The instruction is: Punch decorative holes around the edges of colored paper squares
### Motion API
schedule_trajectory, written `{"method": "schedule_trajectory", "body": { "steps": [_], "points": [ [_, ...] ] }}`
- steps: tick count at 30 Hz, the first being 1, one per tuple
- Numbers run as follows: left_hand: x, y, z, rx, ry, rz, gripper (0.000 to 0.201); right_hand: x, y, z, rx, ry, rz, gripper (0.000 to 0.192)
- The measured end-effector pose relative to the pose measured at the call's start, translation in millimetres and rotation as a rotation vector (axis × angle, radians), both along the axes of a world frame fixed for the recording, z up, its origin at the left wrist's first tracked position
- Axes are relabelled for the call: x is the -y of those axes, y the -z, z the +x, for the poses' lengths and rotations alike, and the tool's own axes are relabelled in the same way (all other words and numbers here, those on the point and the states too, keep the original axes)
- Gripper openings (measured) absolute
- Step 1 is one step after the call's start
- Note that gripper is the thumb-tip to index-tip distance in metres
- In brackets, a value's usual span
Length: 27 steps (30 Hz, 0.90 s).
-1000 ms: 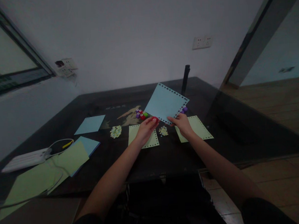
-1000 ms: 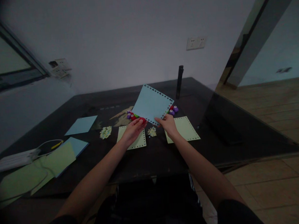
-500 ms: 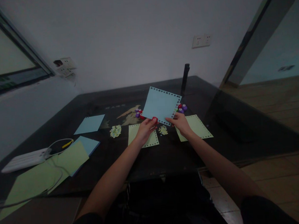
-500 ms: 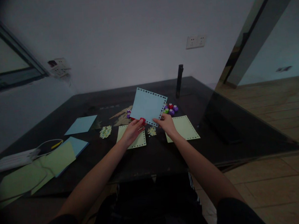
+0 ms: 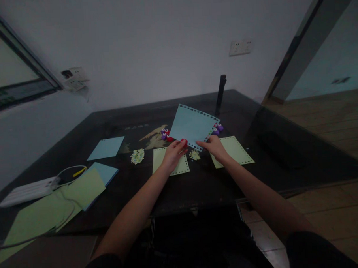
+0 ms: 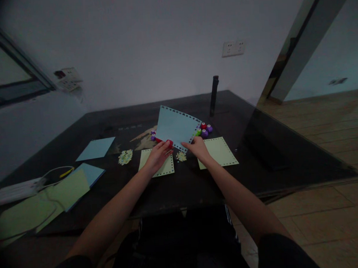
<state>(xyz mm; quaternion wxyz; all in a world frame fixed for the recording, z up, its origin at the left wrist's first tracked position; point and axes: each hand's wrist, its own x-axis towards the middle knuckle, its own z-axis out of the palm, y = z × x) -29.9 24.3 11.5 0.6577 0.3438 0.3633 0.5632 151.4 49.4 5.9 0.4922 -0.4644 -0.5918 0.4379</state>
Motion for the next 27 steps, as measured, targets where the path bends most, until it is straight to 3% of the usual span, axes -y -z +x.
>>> {"method": "schedule_trajectory", "body": {
  "steps": [9, 15, 27],
  "points": [
    [3, 0.5, 3, -0.019, 0.033, 0.012, 0.026, -1, 3.8, -3, -0.077, 0.007, 0.001, 0.024],
    [5, -0.4, 6, -0.009, 0.033, 0.015, 0.027, 4, 2.8, -7, -0.151, 0.022, -0.051, 0.033],
    [3, 0.0, 5, -0.056, 0.029, 0.023, 0.026, 7, -8.1, -4, 0.139, 0.142, 0.069, 0.029]
  ]
}}
